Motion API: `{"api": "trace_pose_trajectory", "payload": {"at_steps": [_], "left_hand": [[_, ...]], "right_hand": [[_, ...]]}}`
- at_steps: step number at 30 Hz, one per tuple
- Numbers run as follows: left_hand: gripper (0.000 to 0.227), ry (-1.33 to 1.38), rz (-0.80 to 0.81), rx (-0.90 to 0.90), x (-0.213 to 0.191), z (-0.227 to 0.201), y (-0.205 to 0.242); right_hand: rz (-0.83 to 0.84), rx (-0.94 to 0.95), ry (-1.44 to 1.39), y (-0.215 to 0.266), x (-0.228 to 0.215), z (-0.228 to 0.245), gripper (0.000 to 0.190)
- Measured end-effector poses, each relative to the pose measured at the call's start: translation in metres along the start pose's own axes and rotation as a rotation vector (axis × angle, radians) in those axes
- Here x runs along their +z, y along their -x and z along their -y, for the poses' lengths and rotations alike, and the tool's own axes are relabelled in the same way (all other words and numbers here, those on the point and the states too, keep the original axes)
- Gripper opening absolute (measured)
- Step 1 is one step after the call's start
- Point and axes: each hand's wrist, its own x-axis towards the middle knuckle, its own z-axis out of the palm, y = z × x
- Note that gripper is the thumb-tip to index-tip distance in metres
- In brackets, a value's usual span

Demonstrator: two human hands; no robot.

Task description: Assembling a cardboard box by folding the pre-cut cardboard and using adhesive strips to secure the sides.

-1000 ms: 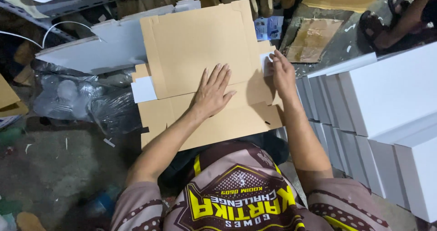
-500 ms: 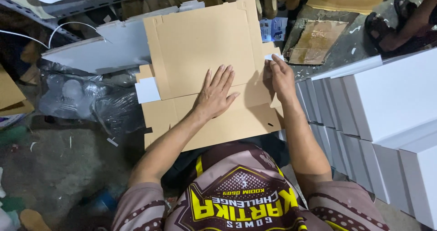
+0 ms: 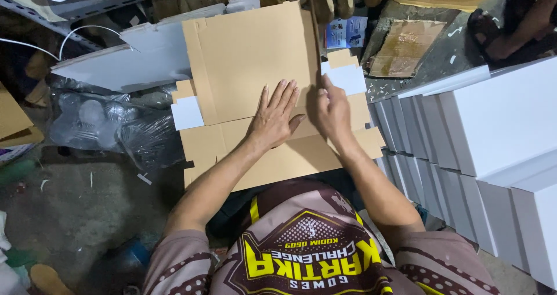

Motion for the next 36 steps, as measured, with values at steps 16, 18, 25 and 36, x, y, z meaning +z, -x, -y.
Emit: {"api": "trace_pose_trajectory", "payload": {"at_steps": [16,18,25,36], "left_hand": [[0.078,-0.103,0.130,0.090,-0.006,-0.011,-0.022],[0.069,-0.062,0.131,0.082,-0.005,-0.012,-0.023],[0.069,-0.029,0.089,0.074,-0.004,-0.014,-0.025],[0.057,-0.240,-0.405,0.214,-0.055,0.009,-0.065]], "right_hand": [[-0.102,-0.311,0.339,0.000,0.033,-0.028,0.056],[0.239,0.009,0.065,-0.012,0.007,-0.016,0.065],[0.225,0.056,0.098,-0.107,0.008,-0.048,0.028],[0.358,0.116,-0.411,-0.123,-0.037,-0.003,0.028]]}}
